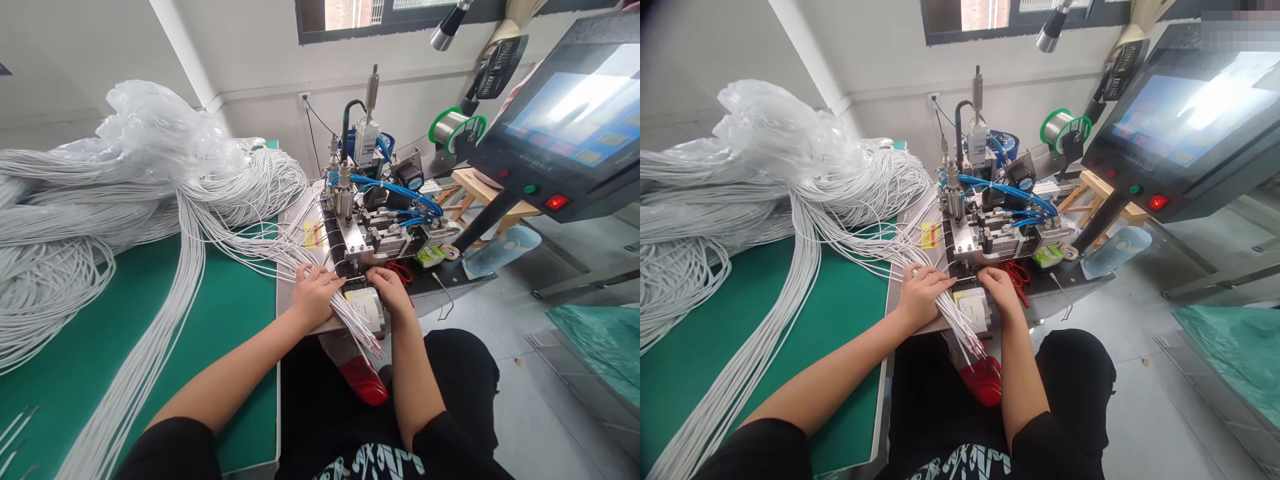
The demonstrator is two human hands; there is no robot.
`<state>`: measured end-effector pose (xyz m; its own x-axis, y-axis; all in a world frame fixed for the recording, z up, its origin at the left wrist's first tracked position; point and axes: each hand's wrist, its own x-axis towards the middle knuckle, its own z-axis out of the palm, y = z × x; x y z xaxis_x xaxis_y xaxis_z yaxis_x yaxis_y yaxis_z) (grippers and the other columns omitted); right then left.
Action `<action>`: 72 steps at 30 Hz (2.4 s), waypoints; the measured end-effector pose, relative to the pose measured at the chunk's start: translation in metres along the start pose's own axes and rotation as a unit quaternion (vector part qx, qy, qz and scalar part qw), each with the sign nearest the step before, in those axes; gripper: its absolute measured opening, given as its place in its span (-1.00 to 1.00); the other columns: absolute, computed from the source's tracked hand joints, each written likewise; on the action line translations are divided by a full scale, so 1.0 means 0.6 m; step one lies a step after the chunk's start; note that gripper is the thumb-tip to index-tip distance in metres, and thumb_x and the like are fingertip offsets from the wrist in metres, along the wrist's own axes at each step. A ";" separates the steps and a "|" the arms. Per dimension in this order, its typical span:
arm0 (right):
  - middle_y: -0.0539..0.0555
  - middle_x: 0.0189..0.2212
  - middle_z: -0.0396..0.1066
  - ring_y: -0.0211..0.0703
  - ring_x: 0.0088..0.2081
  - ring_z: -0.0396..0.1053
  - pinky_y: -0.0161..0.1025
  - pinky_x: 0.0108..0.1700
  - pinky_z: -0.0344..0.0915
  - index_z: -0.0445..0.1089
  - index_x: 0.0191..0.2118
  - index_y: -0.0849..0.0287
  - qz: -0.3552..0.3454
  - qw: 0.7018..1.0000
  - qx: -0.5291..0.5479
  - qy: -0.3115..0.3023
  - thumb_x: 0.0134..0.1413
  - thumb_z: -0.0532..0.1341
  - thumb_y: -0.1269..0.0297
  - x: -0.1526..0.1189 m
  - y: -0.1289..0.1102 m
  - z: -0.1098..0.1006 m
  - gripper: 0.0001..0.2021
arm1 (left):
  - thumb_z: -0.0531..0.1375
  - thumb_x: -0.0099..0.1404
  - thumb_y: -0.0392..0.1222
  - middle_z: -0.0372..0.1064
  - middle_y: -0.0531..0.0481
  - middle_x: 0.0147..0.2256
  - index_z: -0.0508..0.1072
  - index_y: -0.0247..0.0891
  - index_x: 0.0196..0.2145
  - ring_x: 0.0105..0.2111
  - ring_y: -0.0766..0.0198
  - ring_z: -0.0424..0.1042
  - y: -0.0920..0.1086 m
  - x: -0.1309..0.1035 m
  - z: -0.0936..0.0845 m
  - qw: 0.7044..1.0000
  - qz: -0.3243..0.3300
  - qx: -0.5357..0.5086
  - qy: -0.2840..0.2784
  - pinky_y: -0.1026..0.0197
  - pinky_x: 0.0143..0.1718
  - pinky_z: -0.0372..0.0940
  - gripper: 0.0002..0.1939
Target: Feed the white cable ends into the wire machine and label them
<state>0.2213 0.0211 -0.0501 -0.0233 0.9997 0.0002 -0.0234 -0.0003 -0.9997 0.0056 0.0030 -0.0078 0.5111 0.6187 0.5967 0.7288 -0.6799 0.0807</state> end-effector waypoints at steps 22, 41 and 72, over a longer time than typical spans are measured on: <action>0.05 -0.37 0.48 -0.27 -0.55 0.21 -0.28 -0.49 0.20 0.54 -0.17 0.07 -0.158 0.967 -0.191 -0.052 0.08 0.29 0.13 -0.113 -0.104 0.014 -0.78 | -0.01 0.43 -0.31 0.54 0.05 -0.20 0.48 -0.13 -0.02 -0.22 0.33 0.49 -0.001 -0.001 -0.013 0.998 0.022 -0.034 0.038 0.03 0.25 -0.08 -0.67; 0.09 -0.33 0.56 -0.06 -0.25 0.51 -0.15 -0.15 0.39 0.52 -0.22 0.09 -0.200 0.954 -0.215 0.057 0.26 0.13 0.20 -0.091 -0.102 0.052 -0.78 | 0.04 0.43 -0.26 0.51 0.08 -0.37 0.51 -0.17 -0.22 -0.27 0.32 0.43 0.004 0.006 -0.009 0.999 0.030 -0.017 0.017 0.11 0.02 0.05 -0.77; -0.09 -0.64 0.11 -0.30 -0.58 0.02 -0.31 -0.53 -0.02 0.20 -0.56 0.14 -0.007 0.998 -0.054 -0.019 -0.01 0.18 0.12 0.003 -0.005 -0.004 -0.74 | 0.09 0.24 -0.41 0.49 0.01 -0.26 0.49 -0.06 -0.06 -0.13 0.15 0.37 0.008 0.003 0.000 1.000 -0.012 0.000 -0.029 -0.18 0.21 -0.24 -0.60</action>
<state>0.2237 0.0231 -0.0470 -0.0619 0.9980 0.0127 0.0831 0.0178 -0.9964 0.0101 0.0012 -0.0062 0.5188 0.6569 0.5471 0.7410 -0.6647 0.0954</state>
